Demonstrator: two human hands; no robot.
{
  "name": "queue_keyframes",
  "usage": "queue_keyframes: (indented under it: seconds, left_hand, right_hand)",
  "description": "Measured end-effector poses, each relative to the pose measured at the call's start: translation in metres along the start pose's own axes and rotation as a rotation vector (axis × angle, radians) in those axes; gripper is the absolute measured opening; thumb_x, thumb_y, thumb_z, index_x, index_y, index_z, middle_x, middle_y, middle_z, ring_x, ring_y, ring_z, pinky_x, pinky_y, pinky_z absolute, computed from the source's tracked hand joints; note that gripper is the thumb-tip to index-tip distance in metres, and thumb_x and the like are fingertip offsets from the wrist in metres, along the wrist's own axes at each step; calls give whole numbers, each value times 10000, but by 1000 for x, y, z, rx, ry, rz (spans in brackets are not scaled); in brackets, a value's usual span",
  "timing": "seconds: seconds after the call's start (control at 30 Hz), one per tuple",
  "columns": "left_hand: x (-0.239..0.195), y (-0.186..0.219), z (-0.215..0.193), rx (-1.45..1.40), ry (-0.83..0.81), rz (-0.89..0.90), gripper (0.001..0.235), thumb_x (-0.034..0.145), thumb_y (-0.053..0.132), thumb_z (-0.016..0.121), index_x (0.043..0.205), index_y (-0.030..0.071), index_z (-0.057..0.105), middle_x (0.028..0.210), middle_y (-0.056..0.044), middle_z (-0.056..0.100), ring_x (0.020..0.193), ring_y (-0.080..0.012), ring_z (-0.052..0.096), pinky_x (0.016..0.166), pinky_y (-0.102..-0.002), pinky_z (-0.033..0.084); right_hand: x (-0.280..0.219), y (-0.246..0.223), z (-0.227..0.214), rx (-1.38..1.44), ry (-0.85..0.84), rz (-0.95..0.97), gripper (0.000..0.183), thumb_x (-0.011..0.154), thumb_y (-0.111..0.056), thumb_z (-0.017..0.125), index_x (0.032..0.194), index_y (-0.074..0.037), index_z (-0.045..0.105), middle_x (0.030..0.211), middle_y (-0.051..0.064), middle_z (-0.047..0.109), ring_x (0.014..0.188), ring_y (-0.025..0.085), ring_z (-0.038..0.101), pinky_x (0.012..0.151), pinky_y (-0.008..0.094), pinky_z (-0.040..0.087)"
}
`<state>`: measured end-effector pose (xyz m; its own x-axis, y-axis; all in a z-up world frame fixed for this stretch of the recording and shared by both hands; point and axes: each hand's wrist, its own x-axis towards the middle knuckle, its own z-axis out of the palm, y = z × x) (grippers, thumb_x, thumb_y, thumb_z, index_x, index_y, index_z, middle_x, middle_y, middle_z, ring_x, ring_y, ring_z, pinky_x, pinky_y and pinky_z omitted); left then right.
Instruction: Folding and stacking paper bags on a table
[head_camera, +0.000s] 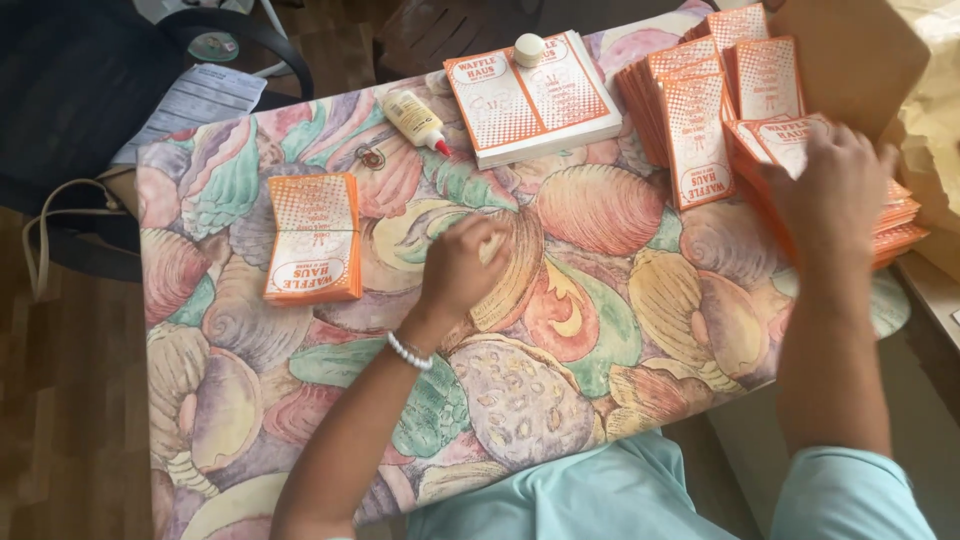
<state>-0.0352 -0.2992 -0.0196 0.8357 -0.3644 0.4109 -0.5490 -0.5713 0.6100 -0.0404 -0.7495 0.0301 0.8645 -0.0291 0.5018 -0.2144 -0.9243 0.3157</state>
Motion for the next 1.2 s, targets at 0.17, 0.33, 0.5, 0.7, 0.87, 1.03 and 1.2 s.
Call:
queue_keyframes:
  seconds: [0.17, 0.33, 0.5, 0.7, 0.87, 1.03, 1.2]
  left_hand:
    - [58, -45, 5, 109, 131, -61, 162, 924, 130, 721, 1084, 107, 713, 1201, -85, 708, 703, -87, 592, 572, -165, 524]
    - [103, -94, 25, 253, 129, 18, 354, 868, 81, 725, 1223, 77, 716, 1386, -96, 637, 1137, -324, 683, 874, -450, 595]
    - [123, -122, 44, 369, 26, 6, 416, 887, 288, 767, 1284, 207, 675, 1315, -10, 627, 1076, -345, 710, 926, -479, 577]
    - [124, -87, 22, 195, 167, -18, 704, 811, 291, 853, 1409, 96, 535, 1238, -144, 659, 1080, -428, 689, 913, -558, 561]
    - [127, -85, 29, 85, 295, -53, 530, 844, 439, 804, 1190, 121, 559, 1090, -77, 604, 1007, -390, 689, 862, -503, 577]
    - [133, -90, 28, 52, 259, -55, 473, 829, 491, 792, 1112, 182, 572, 1005, -21, 594, 934, -357, 705, 824, -499, 587]
    - [140, -104, 28, 171, 168, -66, 254, 827, 390, 795, 1000, 222, 717, 894, 7, 628, 861, -328, 699, 825, -485, 571]
  right_hand:
    - [68, -163, -83, 834, -247, -264, 535, 980, -235, 721, 1448, -19, 580, 1559, 163, 480, 1261, 344, 550, 1100, 525, 372]
    - [112, -263, 2, 760, -391, -597, 590, 943, -291, 705, 1496, -149, 554, 1581, 56, 474, 1311, 322, 562, 1027, 549, 468]
    - [107, -274, 55, 623, 33, -633, 205, 1014, -187, 572, 963, -231, 766, 895, -73, 757, 826, 253, 754, 672, 403, 623]
    - [109, -280, 76, 1010, -25, -288, 168, 1000, -410, 726, 990, -249, 775, 853, -14, 758, 863, 279, 739, 709, 436, 598]
    - [110, -272, 76, 1213, -82, -113, 127, 910, -284, 843, 984, -184, 817, 853, 52, 770, 784, 285, 742, 682, 388, 582]
    - [109, -273, 62, 1327, -153, 63, 171, 885, -309, 873, 999, -193, 818, 831, 58, 767, 767, 247, 745, 666, 376, 576]
    - [104, -274, 51, 1371, 87, 36, 212, 910, -85, 831, 996, -93, 637, 832, 104, 748, 782, 291, 747, 700, 375, 578]
